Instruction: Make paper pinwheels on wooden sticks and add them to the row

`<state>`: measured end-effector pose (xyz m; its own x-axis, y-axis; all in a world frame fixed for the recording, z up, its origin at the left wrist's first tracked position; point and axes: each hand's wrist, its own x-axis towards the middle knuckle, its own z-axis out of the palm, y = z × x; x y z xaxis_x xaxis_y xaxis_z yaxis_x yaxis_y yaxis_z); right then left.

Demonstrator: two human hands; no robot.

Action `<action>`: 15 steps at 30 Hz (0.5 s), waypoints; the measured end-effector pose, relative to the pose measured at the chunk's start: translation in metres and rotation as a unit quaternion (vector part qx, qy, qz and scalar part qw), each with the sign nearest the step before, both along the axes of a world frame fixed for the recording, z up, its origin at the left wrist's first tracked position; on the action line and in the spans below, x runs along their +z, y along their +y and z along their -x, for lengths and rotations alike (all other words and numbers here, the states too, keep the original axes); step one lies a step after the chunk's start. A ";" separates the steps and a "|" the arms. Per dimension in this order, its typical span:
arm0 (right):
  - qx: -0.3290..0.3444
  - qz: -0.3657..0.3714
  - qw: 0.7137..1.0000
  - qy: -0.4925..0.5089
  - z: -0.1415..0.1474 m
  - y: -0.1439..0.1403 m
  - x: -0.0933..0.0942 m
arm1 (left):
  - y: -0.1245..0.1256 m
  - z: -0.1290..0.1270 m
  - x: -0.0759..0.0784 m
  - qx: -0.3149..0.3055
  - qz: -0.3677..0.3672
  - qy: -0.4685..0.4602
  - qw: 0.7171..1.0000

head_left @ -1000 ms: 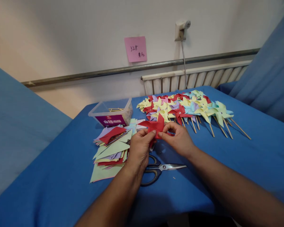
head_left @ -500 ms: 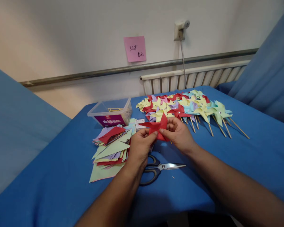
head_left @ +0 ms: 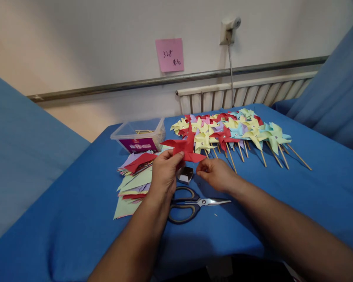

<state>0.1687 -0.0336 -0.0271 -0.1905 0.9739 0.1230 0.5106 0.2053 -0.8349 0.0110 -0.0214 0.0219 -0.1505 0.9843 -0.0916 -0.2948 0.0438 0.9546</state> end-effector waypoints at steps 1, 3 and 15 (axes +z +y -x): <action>0.022 -0.001 0.999 -0.034 0.000 -0.002 0.000 | 0.000 0.000 0.000 0.005 0.001 -0.001 1.000; 0.064 -0.007 0.995 -0.076 -0.001 -0.005 -0.001 | 0.001 0.000 0.001 0.010 0.004 -0.008 1.000; 0.136 0.013 0.978 -0.155 0.001 -0.006 -0.002 | -0.002 0.000 0.001 -0.009 0.010 -0.018 1.000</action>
<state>0.1673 -0.0393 -0.0289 -0.4674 0.8840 -0.0065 0.6690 0.3490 -0.6562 0.0110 -0.0232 0.0230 -0.1297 0.9847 -0.1160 -0.3289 0.0676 0.9420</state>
